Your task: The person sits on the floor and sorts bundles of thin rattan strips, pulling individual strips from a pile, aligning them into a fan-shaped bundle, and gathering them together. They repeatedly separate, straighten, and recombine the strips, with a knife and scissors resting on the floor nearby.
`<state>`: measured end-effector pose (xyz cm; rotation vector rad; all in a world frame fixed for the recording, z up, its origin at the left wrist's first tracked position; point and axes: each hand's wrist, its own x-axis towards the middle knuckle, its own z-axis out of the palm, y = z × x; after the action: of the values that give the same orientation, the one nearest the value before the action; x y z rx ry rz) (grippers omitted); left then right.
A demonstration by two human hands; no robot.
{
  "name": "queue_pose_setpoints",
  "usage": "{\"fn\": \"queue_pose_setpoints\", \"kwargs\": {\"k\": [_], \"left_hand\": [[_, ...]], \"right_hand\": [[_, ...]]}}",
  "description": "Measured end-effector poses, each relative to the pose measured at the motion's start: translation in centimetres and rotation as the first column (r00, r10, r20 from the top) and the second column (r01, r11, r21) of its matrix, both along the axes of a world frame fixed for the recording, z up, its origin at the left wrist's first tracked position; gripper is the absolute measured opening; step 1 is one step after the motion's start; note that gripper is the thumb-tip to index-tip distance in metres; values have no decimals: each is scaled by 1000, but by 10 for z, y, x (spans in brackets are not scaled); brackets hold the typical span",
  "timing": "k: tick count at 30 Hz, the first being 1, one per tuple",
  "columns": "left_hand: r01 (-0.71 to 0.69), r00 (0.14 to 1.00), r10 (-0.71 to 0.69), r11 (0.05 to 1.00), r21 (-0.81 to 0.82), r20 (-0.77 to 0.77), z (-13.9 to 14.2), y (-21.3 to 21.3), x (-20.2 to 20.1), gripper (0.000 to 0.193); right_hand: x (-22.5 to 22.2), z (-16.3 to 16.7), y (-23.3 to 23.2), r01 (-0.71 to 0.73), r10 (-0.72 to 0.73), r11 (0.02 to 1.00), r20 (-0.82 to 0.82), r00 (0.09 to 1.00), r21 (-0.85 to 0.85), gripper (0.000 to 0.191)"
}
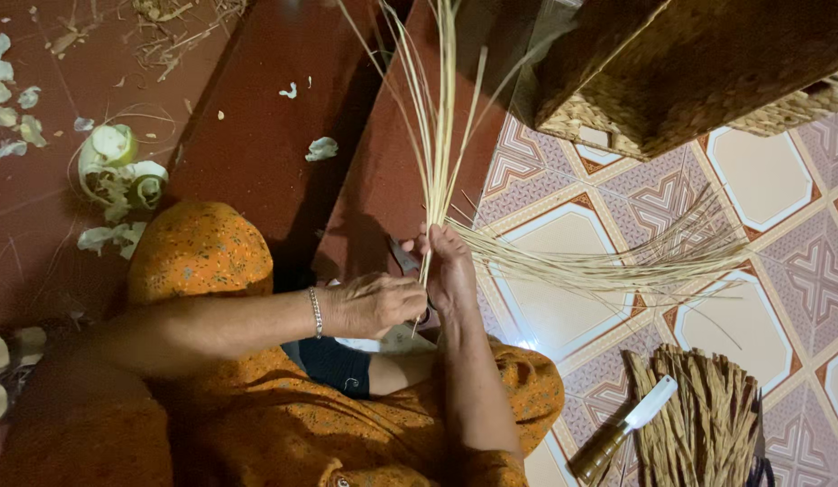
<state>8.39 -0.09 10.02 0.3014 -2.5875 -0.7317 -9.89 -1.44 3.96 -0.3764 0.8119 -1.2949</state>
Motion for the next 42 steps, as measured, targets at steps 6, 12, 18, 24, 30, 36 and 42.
{"fn": "queue_pose_setpoints", "kwargs": {"k": [6,12,18,24,30,36,42], "left_hand": [[127,983,-111,987,103,-146,-5,46,16,19],[186,981,-141,880,437,-134,-1,87,49,10],[9,993,57,848,530,-108,27,80,126,10],[-397,913,404,847,355,57,71,18,223,22],[-855,64,971,172,-489,231,62,-107,273,37],[-711,690,719,655,-257,-76,37,-71,150,25],[-525,849,495,746,411,186,16,-29,32,21]], "right_hand": [[-11,-13,-8,53,-56,997,-49,997,-51,20],[-25,-33,-19,140,-142,989,-51,989,-39,22],[-35,-45,-32,218,-222,975,-103,970,-51,20],[-42,-26,-32,199,-201,979,-81,976,-37,17],[-19,4,-12,62,-66,994,-46,997,-85,18],[-11,16,-8,-2,2,994,2,1000,-108,16],[-6,20,-8,6,-18,985,-64,998,-172,13]]}}
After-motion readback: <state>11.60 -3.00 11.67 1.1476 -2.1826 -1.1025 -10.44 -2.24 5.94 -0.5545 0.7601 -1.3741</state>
